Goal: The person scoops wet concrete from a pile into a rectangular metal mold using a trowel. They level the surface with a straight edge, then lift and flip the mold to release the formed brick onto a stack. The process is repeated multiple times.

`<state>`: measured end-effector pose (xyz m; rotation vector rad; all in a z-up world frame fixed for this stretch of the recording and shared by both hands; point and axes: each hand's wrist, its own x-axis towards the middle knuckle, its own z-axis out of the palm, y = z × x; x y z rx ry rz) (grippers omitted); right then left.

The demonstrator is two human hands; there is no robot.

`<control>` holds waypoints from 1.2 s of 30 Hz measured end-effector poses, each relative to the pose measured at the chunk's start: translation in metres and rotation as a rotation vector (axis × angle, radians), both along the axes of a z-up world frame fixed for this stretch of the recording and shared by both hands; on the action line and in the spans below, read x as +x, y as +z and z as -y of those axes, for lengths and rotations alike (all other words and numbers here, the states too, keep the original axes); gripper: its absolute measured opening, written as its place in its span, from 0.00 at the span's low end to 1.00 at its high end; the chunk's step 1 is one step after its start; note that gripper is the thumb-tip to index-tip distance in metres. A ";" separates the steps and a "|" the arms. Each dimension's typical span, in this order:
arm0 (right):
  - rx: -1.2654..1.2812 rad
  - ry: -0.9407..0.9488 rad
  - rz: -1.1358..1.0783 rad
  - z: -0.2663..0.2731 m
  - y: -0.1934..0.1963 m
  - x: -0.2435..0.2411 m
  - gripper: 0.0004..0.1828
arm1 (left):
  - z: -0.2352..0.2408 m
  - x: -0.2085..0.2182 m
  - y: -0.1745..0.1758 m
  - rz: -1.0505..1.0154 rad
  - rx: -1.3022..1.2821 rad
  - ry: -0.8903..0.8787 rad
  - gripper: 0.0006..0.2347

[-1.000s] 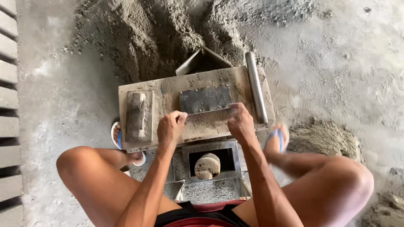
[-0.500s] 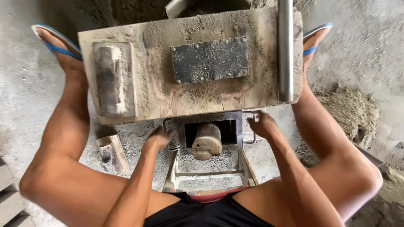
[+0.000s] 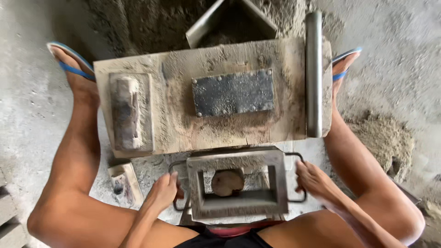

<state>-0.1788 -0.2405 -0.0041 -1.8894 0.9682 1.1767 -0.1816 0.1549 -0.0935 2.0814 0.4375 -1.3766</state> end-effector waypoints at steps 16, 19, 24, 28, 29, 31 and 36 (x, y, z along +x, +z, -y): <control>-0.181 -0.180 0.909 0.008 0.005 0.145 0.19 | 0.059 0.181 0.066 0.732 0.138 0.383 0.21; -0.294 -0.088 0.864 0.022 -0.028 0.152 0.19 | 0.064 0.187 0.054 0.822 0.196 0.206 0.19; -0.203 -0.186 0.579 0.009 0.035 0.198 0.21 | 0.045 0.226 0.080 0.469 0.042 0.218 0.25; -0.317 0.144 0.630 0.005 0.053 0.270 0.17 | 0.060 0.315 0.088 0.608 0.142 -0.063 0.18; -0.361 0.290 0.656 0.005 0.055 0.291 0.18 | 0.067 0.347 0.077 0.616 0.083 -0.120 0.20; -0.237 0.244 0.560 -0.015 0.038 0.334 0.16 | 0.100 0.383 0.049 0.558 0.069 -0.170 0.19; -0.291 0.631 0.446 -0.042 -0.067 0.400 0.14 | 0.158 0.427 -0.022 0.498 0.116 -0.392 0.17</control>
